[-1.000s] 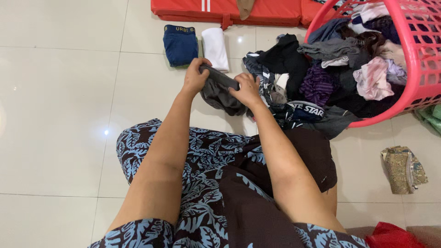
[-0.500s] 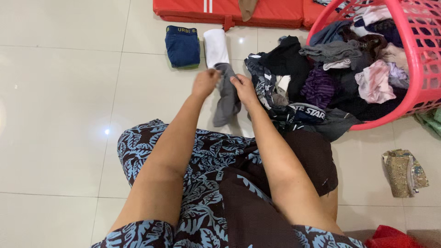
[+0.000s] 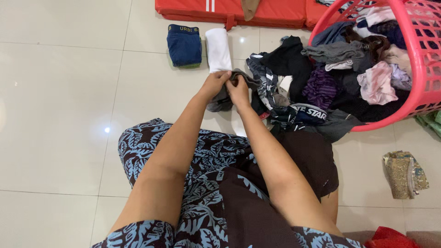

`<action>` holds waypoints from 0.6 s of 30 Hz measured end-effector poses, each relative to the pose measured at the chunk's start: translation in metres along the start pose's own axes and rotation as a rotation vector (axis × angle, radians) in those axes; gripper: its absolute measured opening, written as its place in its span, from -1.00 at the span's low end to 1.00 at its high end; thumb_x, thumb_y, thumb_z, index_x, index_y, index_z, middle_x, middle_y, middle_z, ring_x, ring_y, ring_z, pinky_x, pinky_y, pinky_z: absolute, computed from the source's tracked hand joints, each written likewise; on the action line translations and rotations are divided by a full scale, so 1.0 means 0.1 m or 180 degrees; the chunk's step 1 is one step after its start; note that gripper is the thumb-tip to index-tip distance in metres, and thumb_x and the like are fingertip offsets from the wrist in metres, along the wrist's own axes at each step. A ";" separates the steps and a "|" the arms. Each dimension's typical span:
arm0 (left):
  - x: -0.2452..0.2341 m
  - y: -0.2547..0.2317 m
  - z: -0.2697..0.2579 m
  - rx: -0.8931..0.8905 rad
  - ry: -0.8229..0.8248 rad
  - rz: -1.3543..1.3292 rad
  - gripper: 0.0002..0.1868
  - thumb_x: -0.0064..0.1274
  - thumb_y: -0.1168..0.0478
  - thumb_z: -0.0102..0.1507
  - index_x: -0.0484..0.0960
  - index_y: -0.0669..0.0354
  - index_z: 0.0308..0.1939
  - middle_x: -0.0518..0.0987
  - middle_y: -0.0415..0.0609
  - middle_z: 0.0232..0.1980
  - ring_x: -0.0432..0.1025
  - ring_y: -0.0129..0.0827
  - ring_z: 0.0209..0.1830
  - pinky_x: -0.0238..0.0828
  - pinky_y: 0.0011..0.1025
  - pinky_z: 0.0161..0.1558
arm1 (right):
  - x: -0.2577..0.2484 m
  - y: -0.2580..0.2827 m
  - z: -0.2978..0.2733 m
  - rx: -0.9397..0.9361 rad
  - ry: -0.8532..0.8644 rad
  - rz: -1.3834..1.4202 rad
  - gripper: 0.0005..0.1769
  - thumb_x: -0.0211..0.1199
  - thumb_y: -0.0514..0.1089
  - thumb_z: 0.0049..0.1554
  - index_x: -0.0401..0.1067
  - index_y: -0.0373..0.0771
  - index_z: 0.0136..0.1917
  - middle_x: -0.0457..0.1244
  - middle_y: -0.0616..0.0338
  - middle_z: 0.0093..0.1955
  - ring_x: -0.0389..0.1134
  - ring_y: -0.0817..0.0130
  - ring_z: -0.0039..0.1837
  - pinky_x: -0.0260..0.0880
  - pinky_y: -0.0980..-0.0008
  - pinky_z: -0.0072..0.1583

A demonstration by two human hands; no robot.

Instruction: The person sits on the floor and folds several items of clothing one by one, including shorts and shirts, placing each folded item into a neat stack on the floor. The person handles each garment by hand, smoothing and aligning edges before folding.

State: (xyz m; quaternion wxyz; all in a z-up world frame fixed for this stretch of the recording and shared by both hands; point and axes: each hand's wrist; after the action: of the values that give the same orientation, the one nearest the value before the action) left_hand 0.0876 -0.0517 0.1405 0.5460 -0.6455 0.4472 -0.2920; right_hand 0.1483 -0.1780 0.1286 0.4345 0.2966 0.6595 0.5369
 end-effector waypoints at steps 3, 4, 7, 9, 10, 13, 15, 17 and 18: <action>-0.04 0.11 0.04 0.0235 0.0114 0.0162 -0.56 0.06 0.00 0.33 0.68 0.26 0.12 0.73 0.06 0.01 0.55 -0.30 -0.02 0.45 -0.34 0.08 | 0.00 -0.13 0.03 0.0091 0.0037 0.0065 -0.70 0.30 0.00 0.18 0.45 -0.30 0.00 0.37 0.09 -0.15 0.40 0.29 -0.14 0.41 0.29 -0.07; -0.06 0.14 0.05 0.0321 -0.0030 0.0546 -0.58 0.08 0.02 0.31 0.68 0.24 0.10 0.72 0.11 -0.01 0.56 -0.21 -0.03 0.45 -0.30 0.08 | -0.02 -0.18 0.05 -0.0113 -0.0036 -0.0193 -0.71 0.32 -0.01 0.17 0.47 -0.29 -0.04 0.38 0.08 -0.17 0.41 0.27 -0.13 0.39 0.28 -0.05; -0.15 0.16 0.09 0.0563 -0.0593 0.1496 -0.66 0.10 0.10 0.29 0.70 0.20 0.05 0.68 0.24 -0.06 0.57 0.01 -0.03 0.44 -0.17 0.07 | -0.13 -0.28 0.16 -0.0772 -0.0572 -0.0598 -0.78 0.32 -0.09 0.14 0.42 -0.30 -0.13 0.35 0.03 -0.22 0.37 0.20 -0.16 0.37 0.22 -0.04; -0.27 0.14 0.10 0.0673 -0.1130 0.1847 -0.73 0.07 0.14 0.31 0.72 0.19 -0.01 0.66 0.29 -0.08 0.55 0.13 -0.02 0.43 -0.08 0.07 | -0.28 -0.33 0.26 -0.0787 -0.0965 -0.0679 -0.78 0.30 -0.14 0.09 0.33 -0.30 -0.19 0.29 0.02 -0.28 0.31 0.16 -0.21 0.35 0.18 -0.08; -0.37 0.12 0.10 0.0718 -0.1417 0.1874 -0.74 0.04 0.17 0.31 0.72 0.18 -0.01 0.65 0.30 -0.08 0.54 0.14 -0.03 0.43 -0.06 0.06 | -0.39 -0.35 0.31 -0.0583 -0.1125 -0.0682 -0.76 0.30 -0.16 0.06 0.28 -0.31 -0.22 0.26 0.02 -0.32 0.27 0.15 -0.25 0.33 0.16 -0.10; -0.76 -0.01 0.07 0.0678 -0.2112 0.1738 -0.73 0.02 0.18 0.31 0.71 0.17 0.00 0.65 0.28 -0.09 0.53 0.17 -0.05 0.44 -0.04 0.01 | -0.73 -0.35 0.39 -0.0293 -0.1375 -0.0979 -0.72 0.32 -0.18 0.06 0.24 -0.32 -0.22 0.20 -0.02 -0.32 0.20 0.10 -0.23 0.29 0.14 -0.08; -0.95 -0.06 0.03 0.0437 -0.2316 0.1702 -0.73 -0.01 0.16 0.30 0.69 0.16 0.00 0.66 0.24 -0.10 0.53 0.15 -0.05 0.43 -0.04 0.00 | -0.88 -0.36 0.38 -0.0363 -0.1314 -0.0804 -0.78 0.29 -0.21 0.07 0.24 -0.28 -0.17 0.20 0.05 -0.28 0.23 0.16 -0.20 0.31 0.19 -0.06; -1.03 -0.09 0.04 0.0240 -0.2415 0.1666 -0.72 -0.03 0.15 0.30 0.69 0.12 -0.01 0.66 0.22 -0.10 0.53 0.14 -0.04 0.43 -0.05 0.01 | -0.90 -0.34 0.37 -0.0568 -0.1258 -0.0628 -0.83 0.24 -0.26 0.07 0.27 -0.25 -0.11 0.23 0.13 -0.24 0.27 0.24 -0.14 0.32 0.24 -0.03; -1.05 -0.08 0.05 0.0164 -0.2410 0.1651 -0.71 -0.04 0.14 0.29 0.70 0.09 -0.01 0.67 0.21 -0.09 0.53 0.14 -0.03 0.43 -0.06 0.03 | -0.88 -0.33 0.37 -0.0737 -0.1233 -0.0539 -0.84 0.22 -0.29 0.07 0.28 -0.24 -0.08 0.25 0.18 -0.21 0.29 0.29 -0.11 0.33 0.28 0.00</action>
State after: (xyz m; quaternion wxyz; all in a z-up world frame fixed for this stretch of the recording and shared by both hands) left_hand 0.0485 0.0446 0.1586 0.7418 -0.5598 0.3555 0.0997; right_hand 0.2229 -0.2453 0.1175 0.6275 0.2860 0.5204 0.5036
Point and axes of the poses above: each hand's wrist, its own z-axis towards the middle knuckle, its own x-axis out of the palm, y = z × x
